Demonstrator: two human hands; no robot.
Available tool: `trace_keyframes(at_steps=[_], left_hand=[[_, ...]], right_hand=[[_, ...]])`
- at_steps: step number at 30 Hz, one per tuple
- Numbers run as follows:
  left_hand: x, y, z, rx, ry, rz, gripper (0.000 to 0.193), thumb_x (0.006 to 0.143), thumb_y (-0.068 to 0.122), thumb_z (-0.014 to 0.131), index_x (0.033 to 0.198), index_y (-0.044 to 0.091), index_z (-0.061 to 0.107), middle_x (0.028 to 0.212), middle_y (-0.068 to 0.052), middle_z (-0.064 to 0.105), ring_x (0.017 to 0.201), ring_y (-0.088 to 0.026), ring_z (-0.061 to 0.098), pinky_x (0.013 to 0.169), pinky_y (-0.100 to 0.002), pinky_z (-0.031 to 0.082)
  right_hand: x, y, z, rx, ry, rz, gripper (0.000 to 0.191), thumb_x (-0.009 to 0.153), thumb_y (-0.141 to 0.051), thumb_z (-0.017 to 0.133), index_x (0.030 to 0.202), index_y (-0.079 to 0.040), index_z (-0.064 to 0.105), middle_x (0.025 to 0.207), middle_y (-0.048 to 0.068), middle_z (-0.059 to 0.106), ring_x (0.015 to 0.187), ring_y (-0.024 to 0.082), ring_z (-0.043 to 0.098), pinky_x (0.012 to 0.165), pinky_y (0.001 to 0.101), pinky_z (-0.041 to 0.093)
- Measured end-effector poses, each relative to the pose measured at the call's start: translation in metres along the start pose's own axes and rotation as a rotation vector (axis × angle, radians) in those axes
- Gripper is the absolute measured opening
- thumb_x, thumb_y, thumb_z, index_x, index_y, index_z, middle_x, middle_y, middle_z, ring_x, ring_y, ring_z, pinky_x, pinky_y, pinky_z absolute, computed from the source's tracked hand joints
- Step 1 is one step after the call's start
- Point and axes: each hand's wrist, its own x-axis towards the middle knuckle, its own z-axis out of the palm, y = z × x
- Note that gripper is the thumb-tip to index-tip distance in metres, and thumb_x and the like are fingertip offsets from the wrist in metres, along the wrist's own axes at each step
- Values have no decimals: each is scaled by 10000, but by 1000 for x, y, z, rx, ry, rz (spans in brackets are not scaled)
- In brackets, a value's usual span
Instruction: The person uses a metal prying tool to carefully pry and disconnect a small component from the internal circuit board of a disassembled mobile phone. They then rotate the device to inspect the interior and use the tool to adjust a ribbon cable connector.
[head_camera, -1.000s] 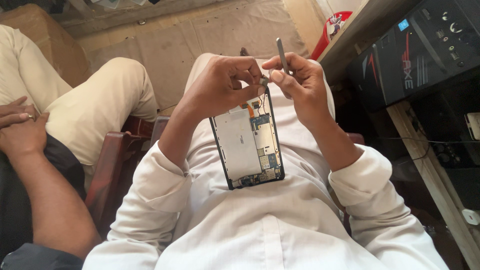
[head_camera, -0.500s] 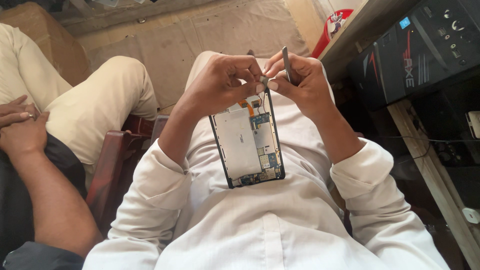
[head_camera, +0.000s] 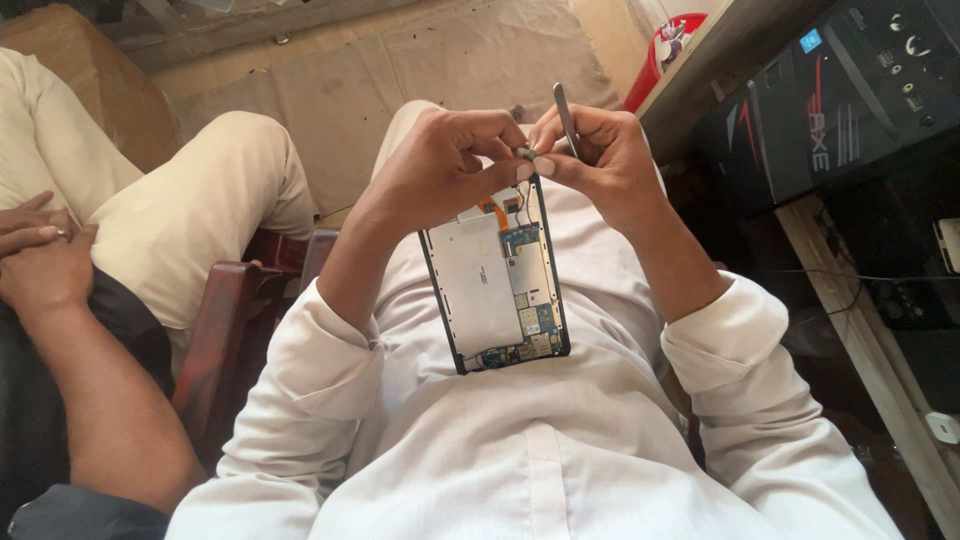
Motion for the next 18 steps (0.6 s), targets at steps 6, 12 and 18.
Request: trace_keyframes(at_steps=[6,12,18], left_hand=[[-1,-2,-1,-25,-15,21,159,947,146,766,899,29,669,773,-10,741,610,-6,573,512,-217,452],[1,-4,0,11,-12,21,162,933,144,767,881,33,660,769,1,736,615,-13,600,521,-218,472],[2,-5,2,-51,-8,27,167,940,133,750,870,29,639,741,20,706,637,2,600,544,-211,499]], right_hand=[[-2,-1,3,-105,55,-11,179,982,-142,788,993,1,680,1002,11,675,743,-12,486,646,161,361],[-3,-6,13,-249,141,-95,98,947,-7,748,947,-7,650,964,2,662,682,-32,404,607,178,292],[-3,-19,22,-646,201,-330,143,870,46,802,885,-1,668,915,25,672,614,6,454,554,205,342]])
